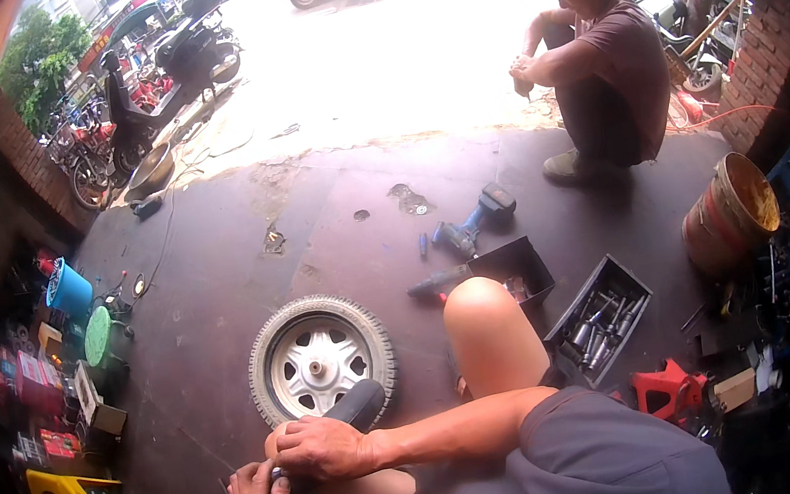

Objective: The person repairs an inner tube by unwrapping a patch, sticking and pressing it onto the tube, and then fitting the inner tube into a wheel tire.

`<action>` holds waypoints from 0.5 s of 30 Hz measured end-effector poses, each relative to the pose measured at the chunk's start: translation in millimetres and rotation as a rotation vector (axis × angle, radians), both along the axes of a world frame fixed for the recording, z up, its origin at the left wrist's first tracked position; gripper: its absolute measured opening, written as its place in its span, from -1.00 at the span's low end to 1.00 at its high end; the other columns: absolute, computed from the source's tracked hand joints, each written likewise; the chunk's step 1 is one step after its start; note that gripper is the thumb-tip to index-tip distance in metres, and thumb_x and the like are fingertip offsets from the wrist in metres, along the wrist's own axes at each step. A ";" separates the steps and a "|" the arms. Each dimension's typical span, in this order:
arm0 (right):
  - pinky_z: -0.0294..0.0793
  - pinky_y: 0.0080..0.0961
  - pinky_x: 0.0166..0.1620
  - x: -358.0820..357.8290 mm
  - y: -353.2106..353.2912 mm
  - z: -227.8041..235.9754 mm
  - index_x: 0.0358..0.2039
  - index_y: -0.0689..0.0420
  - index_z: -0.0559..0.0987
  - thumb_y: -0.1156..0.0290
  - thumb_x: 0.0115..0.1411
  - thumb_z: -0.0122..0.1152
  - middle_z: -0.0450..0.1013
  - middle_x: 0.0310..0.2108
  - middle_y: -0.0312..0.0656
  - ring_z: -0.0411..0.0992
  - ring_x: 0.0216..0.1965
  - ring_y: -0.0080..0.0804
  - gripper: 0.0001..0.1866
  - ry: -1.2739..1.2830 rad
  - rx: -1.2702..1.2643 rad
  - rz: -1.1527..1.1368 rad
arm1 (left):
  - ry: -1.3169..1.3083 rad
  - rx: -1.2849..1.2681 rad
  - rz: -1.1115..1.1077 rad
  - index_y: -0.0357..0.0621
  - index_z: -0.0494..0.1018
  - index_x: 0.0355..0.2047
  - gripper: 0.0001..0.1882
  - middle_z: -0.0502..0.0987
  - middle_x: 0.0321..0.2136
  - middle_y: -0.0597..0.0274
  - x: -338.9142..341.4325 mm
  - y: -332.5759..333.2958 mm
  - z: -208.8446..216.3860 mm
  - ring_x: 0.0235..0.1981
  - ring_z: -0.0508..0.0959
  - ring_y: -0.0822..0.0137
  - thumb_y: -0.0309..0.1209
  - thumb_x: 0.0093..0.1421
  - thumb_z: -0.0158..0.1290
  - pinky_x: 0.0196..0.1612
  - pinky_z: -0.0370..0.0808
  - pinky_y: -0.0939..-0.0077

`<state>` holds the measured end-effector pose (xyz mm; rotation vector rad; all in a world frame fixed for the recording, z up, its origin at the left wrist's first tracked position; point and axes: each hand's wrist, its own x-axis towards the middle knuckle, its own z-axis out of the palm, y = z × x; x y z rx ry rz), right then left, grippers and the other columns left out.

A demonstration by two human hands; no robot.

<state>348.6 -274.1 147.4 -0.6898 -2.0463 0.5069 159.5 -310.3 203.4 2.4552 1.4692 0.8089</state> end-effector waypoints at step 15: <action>0.43 -0.22 -0.25 -2.9 -12.7 27.2 -0.27 0.20 0.44 0.38 0.25 0.00 0.38 -0.32 -0.06 0.42 -0.23 -0.09 -0.84 0.011 -0.161 0.196 | -0.055 0.148 -0.060 -0.21 0.54 -0.41 -0.85 0.49 -0.49 0.15 -1.1 -11.1 6.2 -0.40 0.47 0.14 -0.48 -0.05 0.15 -0.23 0.35 0.27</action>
